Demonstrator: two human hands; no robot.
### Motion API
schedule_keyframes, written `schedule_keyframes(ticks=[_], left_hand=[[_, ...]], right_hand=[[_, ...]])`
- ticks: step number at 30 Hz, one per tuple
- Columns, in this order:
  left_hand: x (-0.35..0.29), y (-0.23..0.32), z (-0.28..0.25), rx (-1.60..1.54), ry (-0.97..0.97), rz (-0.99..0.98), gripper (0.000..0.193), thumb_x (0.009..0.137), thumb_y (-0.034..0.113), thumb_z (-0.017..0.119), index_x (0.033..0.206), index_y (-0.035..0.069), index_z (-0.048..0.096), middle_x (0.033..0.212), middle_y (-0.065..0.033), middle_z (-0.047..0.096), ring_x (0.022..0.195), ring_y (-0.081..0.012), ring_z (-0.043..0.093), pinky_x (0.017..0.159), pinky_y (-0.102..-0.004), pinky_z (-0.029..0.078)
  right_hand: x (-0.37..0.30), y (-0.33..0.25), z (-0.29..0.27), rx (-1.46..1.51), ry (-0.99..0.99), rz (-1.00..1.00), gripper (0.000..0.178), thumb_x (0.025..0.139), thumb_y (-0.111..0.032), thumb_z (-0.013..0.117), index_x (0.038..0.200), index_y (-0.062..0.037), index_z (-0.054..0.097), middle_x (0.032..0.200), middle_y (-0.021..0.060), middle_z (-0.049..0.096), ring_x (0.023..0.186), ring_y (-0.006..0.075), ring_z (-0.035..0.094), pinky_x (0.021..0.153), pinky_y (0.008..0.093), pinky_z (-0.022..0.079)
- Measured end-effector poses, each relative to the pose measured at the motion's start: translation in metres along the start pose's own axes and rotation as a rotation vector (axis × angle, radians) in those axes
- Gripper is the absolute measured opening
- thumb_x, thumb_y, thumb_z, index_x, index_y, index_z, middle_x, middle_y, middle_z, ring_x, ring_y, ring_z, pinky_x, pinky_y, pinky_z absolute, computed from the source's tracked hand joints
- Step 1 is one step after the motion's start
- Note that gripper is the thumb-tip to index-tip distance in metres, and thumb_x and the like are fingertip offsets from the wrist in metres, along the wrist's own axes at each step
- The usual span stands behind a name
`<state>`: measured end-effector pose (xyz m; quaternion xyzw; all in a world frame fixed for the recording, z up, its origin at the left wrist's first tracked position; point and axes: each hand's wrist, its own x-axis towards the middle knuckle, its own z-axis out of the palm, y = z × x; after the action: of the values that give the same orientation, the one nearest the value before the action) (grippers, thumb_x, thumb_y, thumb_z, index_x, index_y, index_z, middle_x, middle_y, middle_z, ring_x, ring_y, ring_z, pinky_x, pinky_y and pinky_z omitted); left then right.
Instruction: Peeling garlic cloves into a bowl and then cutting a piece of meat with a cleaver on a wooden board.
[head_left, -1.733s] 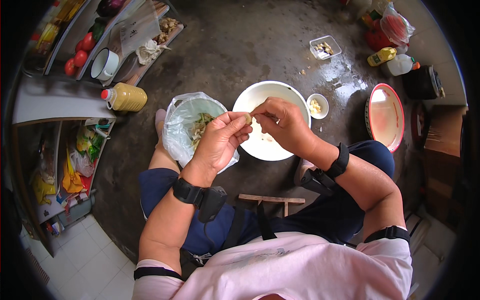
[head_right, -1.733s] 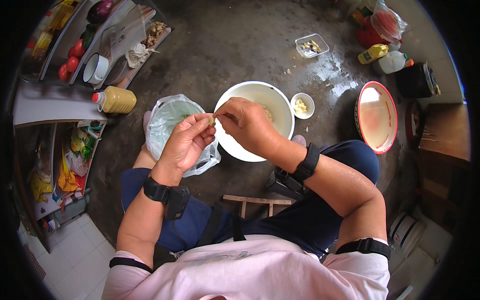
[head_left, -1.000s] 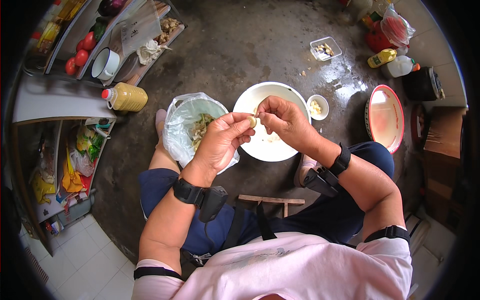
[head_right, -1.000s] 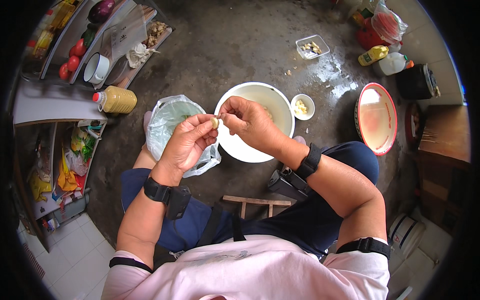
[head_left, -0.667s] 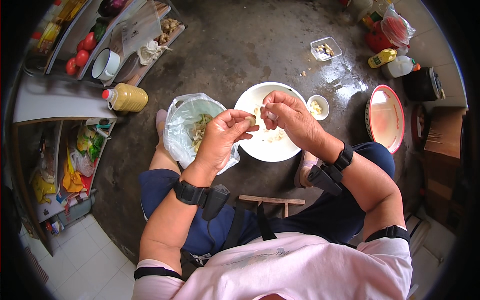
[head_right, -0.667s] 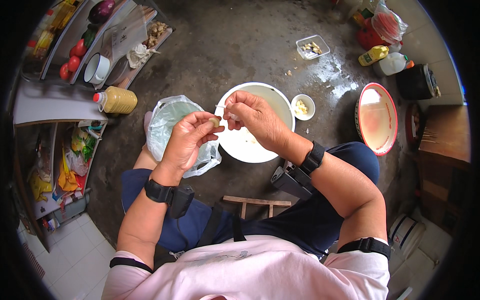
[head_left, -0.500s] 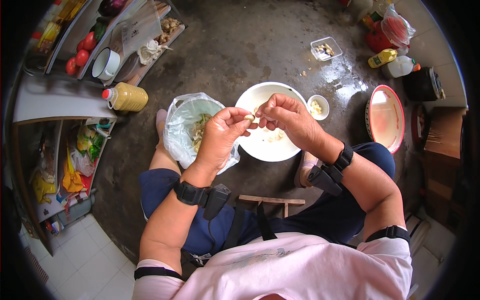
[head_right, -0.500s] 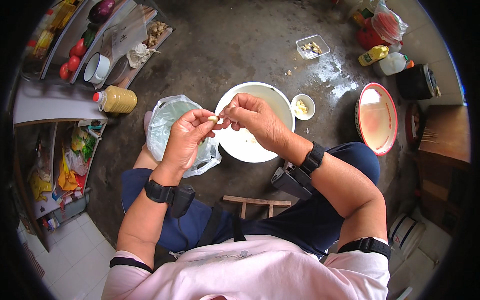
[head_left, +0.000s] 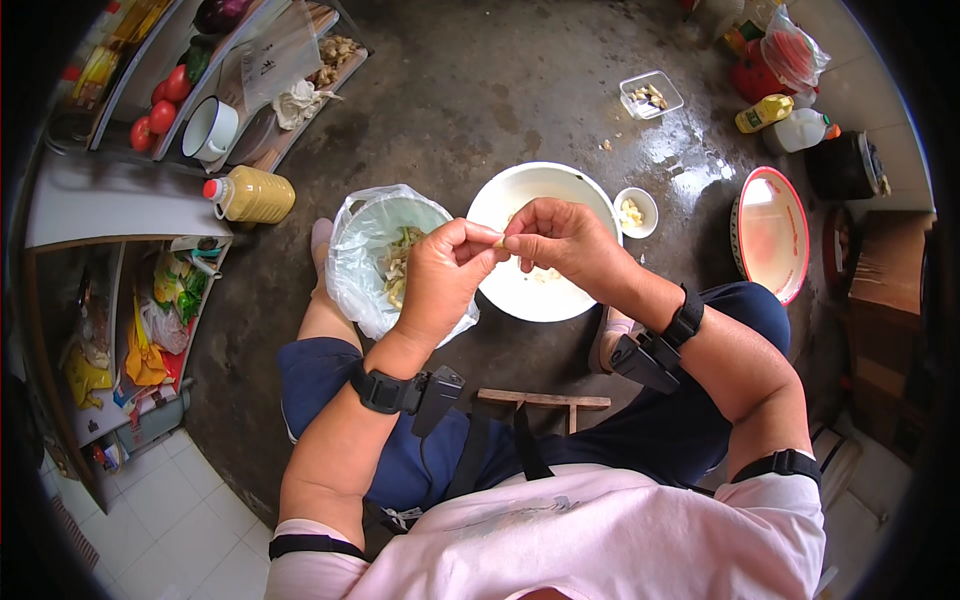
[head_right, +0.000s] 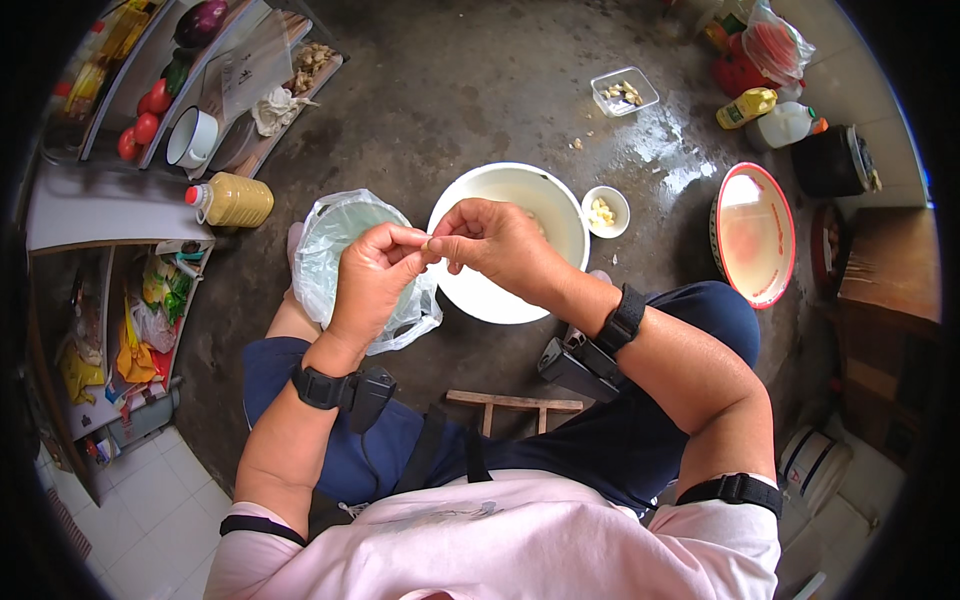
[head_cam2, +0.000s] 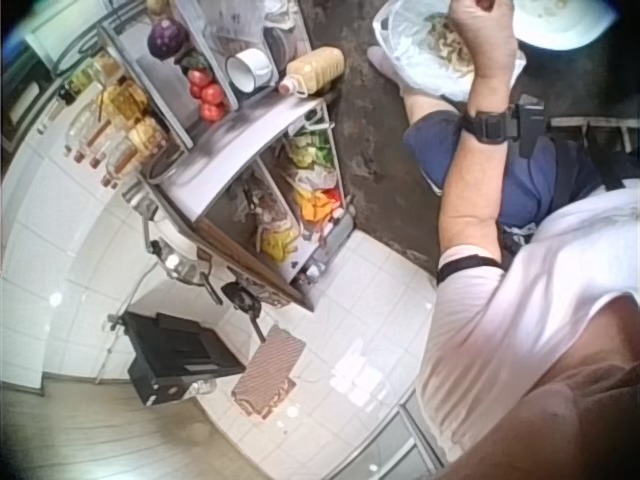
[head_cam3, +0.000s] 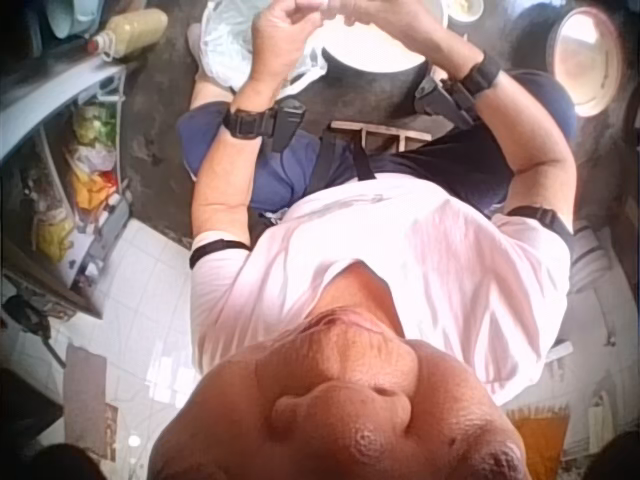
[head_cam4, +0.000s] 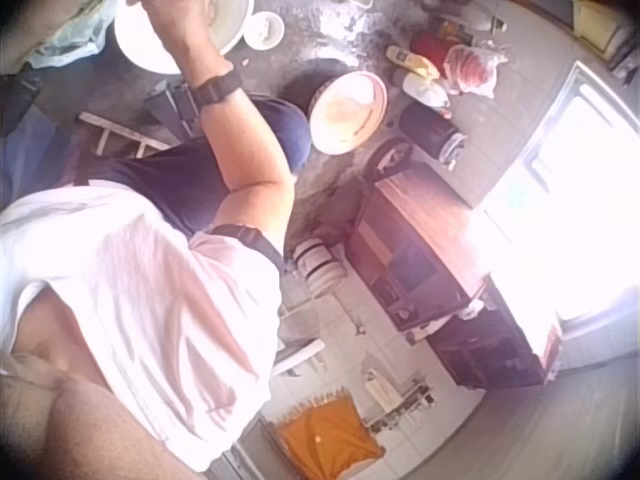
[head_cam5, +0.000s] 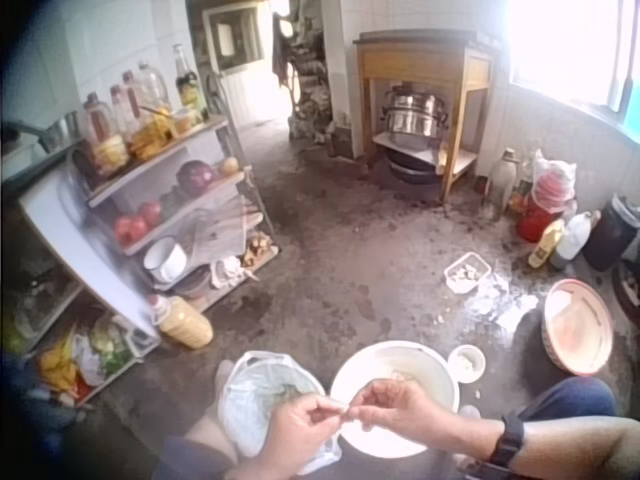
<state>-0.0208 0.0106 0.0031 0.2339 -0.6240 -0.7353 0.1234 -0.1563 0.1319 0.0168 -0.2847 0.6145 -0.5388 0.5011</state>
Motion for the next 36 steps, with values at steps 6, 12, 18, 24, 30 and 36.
schedule_keyframes(ticks=[6,12,18,24,30,36], left_hand=[[-0.001,-0.001,0.0,-0.086,-0.026,-0.003,0.008,0.082,-0.006,0.06,0.089,-0.002,0.059,0.087,-0.0081,0.065,0.084,-0.013,0.064,0.075,-0.0231,0.052],[0.0,-0.001,0.001,-0.066,-0.02,-0.004,0.008,0.082,-0.006,0.06,0.089,-0.002,0.06,0.086,-0.0082,0.065,0.083,-0.0128,0.064,0.074,-0.0229,0.052],[-0.001,0.0,0.0,-0.023,-0.032,0.01,0.007,0.082,-0.004,0.061,0.088,-0.002,0.06,0.085,-0.0078,0.065,0.081,-0.0121,0.064,0.073,-0.0221,0.052],[-0.001,0.001,0.001,-0.059,-0.019,-0.006,0.006,0.082,-0.003,0.061,0.088,-0.002,0.06,0.085,-0.0084,0.066,0.081,-0.0115,0.064,0.072,-0.0217,0.051],[-0.001,0.002,0.001,0.11,0.046,0.015,0.005,0.081,-0.003,0.063,0.084,-0.002,0.061,0.082,-0.0064,0.065,0.076,-0.0097,0.064,0.068,-0.0208,0.051],[-0.002,0.0,0.006,0.367,0.123,0.169,0.008,0.074,-0.003,0.068,0.077,-0.002,0.061,0.072,-0.0046,0.062,0.065,-0.0099,0.062,0.058,-0.0218,0.049]], right_hand=[[0.0,-0.003,-0.003,-0.021,-0.014,0.033,0.014,0.087,-0.019,0.062,0.084,-0.0056,0.06,0.077,0.0011,0.065,0.065,0.0049,0.056,0.054,0.0192,0.041],[-0.001,-0.004,-0.004,-0.023,-0.014,0.035,0.013,0.086,-0.018,0.062,0.083,-0.0051,0.06,0.077,0.0022,0.066,0.064,0.005,0.057,0.054,0.019,0.042],[0.0,-0.003,-0.002,-0.016,-0.026,0.001,0.01,0.085,-0.012,0.06,0.085,-0.0024,0.06,0.077,0.0049,0.066,0.066,0.0072,0.058,0.057,0.0203,0.044],[0.0,-0.003,-0.003,-0.026,-0.02,0.019,0.011,0.086,-0.013,0.062,0.089,-0.0025,0.06,0.078,0.0042,0.066,0.066,0.0065,0.058,0.056,0.0194,0.043],[-0.001,0.003,0.006,-0.08,0.036,-0.12,0.008,0.082,-0.007,0.061,0.086,0.0009,0.061,0.078,0.0069,0.066,0.066,0.0097,0.06,0.059,0.0241,0.048],[-0.003,0.009,0.007,-0.637,0.162,-0.509,0.005,0.077,-0.002,0.064,0.08,0.0007,0.06,0.071,0.0099,0.06,0.065,0.0201,0.061,0.055,0.0293,0.048]])
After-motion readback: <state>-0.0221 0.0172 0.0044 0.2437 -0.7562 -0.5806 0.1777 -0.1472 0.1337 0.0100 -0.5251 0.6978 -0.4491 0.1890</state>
